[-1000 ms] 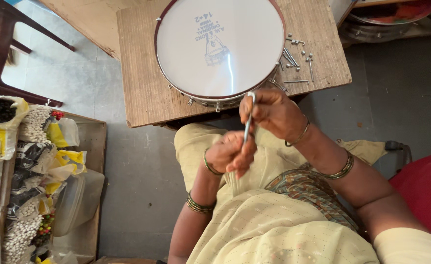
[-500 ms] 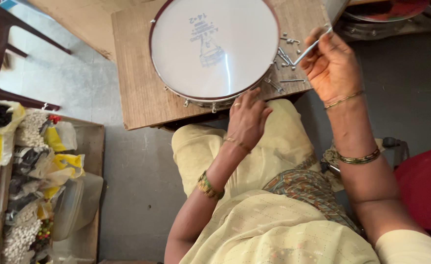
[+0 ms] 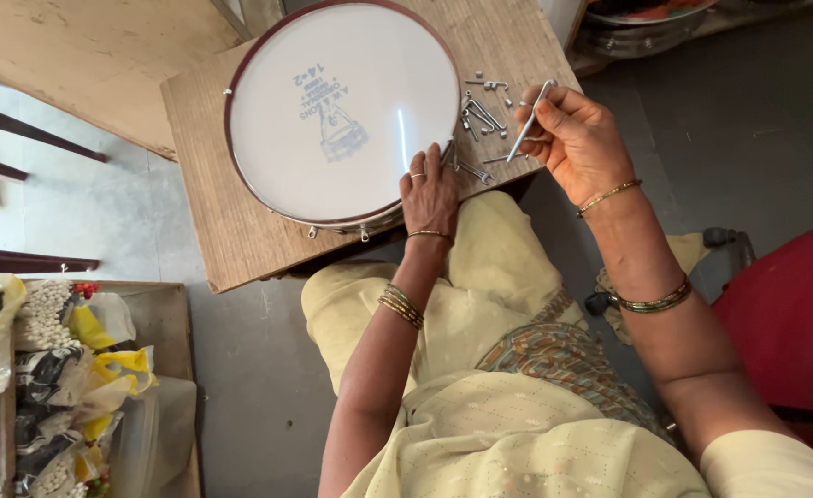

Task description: The person assembles a drum by placing the drumhead and a metal rim onto the shell, then inserting and tightening several tension rods by hand.

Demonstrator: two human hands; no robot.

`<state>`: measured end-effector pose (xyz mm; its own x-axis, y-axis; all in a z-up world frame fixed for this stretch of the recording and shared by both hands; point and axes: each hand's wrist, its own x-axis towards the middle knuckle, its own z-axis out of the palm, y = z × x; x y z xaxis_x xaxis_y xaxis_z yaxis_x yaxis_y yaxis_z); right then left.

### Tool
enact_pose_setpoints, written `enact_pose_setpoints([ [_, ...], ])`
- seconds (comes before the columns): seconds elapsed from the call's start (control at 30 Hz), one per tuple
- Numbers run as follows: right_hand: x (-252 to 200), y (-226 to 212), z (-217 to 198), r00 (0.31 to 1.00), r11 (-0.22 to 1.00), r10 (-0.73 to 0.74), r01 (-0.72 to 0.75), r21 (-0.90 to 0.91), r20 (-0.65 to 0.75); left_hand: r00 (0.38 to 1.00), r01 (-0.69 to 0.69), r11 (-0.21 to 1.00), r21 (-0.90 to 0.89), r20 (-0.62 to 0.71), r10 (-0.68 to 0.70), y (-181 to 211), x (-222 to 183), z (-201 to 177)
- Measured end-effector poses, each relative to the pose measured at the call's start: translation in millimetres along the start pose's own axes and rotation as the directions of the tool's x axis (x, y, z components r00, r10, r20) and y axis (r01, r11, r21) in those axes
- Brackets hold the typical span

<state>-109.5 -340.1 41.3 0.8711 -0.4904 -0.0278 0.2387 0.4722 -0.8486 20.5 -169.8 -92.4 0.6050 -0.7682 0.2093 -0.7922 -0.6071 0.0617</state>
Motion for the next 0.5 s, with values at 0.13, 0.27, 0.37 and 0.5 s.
enact_pose_setpoints([
  [0.13,2.6,2.4,-9.5,0.999,1.0,-0.004,0.003,-0.016,-0.033,0.996,-0.051,0.998,0.044,-0.072,0.054,-12.7,-5.8,2.6],
  [0.27,3.4,2.8,-18.9,0.998,0.999,0.001,-0.003,-0.041,-0.066,0.991,-0.102,0.993,0.057,-0.079,0.106,-25.8,-24.4,-8.3],
  [0.37,4.3,6.2,-23.3,0.999,0.999,-0.006,0.005,-0.036,-0.041,0.989,-0.118,0.991,0.062,-0.078,0.123,-36.8,-39.7,-17.1],
  [0.5,5.6,12.4,-24.7,0.998,0.998,0.047,-0.049,-0.032,-0.049,0.982,-0.151,0.986,0.068,-0.103,0.158,-59.3,-67.0,-28.1],
])
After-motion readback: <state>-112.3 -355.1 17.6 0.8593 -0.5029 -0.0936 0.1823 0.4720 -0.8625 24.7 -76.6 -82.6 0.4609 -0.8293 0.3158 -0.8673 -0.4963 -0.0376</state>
